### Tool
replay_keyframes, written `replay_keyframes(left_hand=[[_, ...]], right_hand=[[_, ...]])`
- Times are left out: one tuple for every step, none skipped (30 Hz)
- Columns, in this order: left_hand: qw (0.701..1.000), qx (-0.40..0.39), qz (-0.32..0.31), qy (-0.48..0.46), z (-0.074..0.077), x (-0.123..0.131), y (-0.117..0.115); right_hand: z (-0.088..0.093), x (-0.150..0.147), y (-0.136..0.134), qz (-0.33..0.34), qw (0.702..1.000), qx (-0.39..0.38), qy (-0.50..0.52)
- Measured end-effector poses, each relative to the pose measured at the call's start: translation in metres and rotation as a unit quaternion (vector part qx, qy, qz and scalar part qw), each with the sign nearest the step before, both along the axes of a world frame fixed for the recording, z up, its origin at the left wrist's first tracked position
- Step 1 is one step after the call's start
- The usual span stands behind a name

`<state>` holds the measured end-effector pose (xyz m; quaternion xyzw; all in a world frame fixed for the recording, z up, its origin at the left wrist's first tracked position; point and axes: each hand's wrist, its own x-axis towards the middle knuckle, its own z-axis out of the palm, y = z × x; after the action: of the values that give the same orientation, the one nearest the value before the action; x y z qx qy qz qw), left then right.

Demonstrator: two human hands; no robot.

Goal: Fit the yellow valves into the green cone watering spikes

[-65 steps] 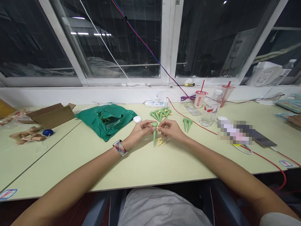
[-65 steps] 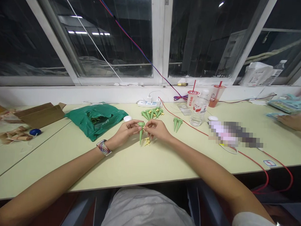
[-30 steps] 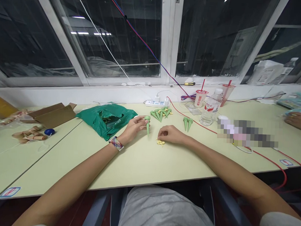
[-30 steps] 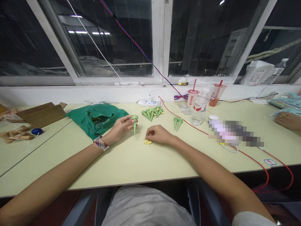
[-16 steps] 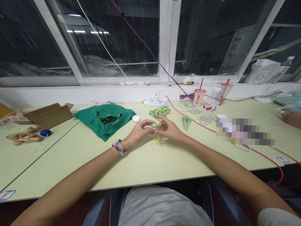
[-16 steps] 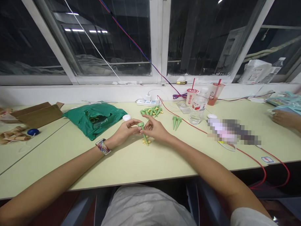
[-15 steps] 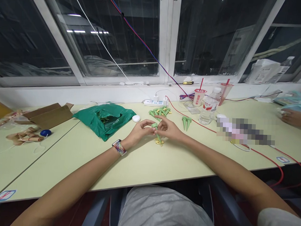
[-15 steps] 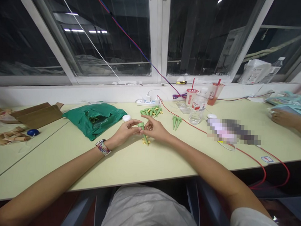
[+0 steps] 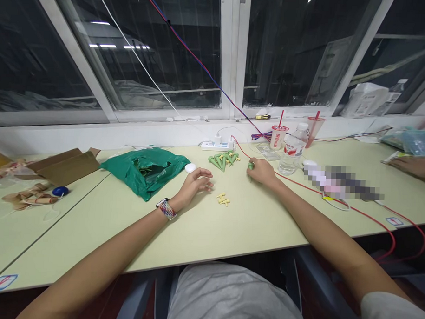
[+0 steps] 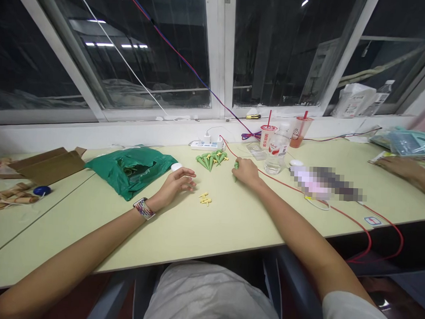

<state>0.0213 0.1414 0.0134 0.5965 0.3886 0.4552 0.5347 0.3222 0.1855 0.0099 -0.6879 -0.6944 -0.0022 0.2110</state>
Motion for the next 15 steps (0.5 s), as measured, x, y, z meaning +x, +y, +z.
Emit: replay_keyframes(left_hand=[[1.000, -0.001, 0.002, 0.002, 0.000, 0.000, 0.000], [1.000, -0.001, 0.003, 0.003, 0.000, 0.000, 0.000], [1.000, -0.003, 0.004, 0.003, 0.000, 0.001, 0.000], [1.000, -0.003, 0.005, 0.002, 0.000, 0.001, 0.000], [1.000, -0.004, 0.005, 0.001, 0.000, 0.001, 0.000], [1.000, -0.005, 0.004, 0.001, 0.000, 0.002, -0.001], [1.000, -0.005, 0.003, 0.000, 0.000, 0.002, -0.001], [1.000, -0.005, 0.003, 0.000, -0.001, 0.001, 0.000], [1.000, -0.005, 0.003, 0.000, -0.001, 0.001, 0.000], [1.000, -0.004, 0.001, 0.001, -0.002, 0.001, 0.000], [1.000, -0.002, -0.001, 0.001, -0.003, 0.000, 0.001], [1.000, 0.000, -0.003, 0.002, -0.004, 0.000, 0.001], [1.000, 0.001, -0.005, 0.002, -0.005, -0.001, 0.002], [1.000, 0.002, -0.006, 0.003, -0.005, -0.001, 0.002], [1.000, 0.002, -0.007, 0.003, -0.006, -0.002, 0.002]], right_hand=[[-0.001, 0.003, 0.002, -0.010, 1.000, -0.005, -0.016], [-0.002, 0.006, 0.004, -0.017, 0.999, -0.008, -0.026], [-0.002, 0.007, 0.005, -0.020, 0.999, -0.008, -0.033], [-0.002, 0.008, 0.005, -0.022, 0.999, -0.007, -0.037], [-0.002, 0.007, 0.004, -0.024, 0.999, -0.005, -0.038], [-0.002, 0.006, 0.003, -0.027, 0.999, -0.002, -0.039], [-0.001, 0.004, 0.002, -0.028, 0.999, 0.002, -0.038], [0.000, 0.001, 0.001, -0.028, 0.999, 0.009, -0.035], [0.001, -0.003, 0.000, -0.025, 0.999, 0.016, -0.028], [0.003, -0.008, 0.000, -0.018, 0.999, 0.023, -0.018], [0.004, -0.015, 0.002, -0.006, 1.000, 0.028, -0.007], [0.006, -0.022, 0.006, 0.010, 1.000, 0.029, 0.004], [0.008, -0.031, 0.011, 0.025, 0.999, 0.026, 0.012], [0.010, -0.039, 0.017, 0.039, 0.999, 0.018, 0.018], [0.012, -0.048, 0.025, 0.047, 0.999, 0.006, 0.020]])
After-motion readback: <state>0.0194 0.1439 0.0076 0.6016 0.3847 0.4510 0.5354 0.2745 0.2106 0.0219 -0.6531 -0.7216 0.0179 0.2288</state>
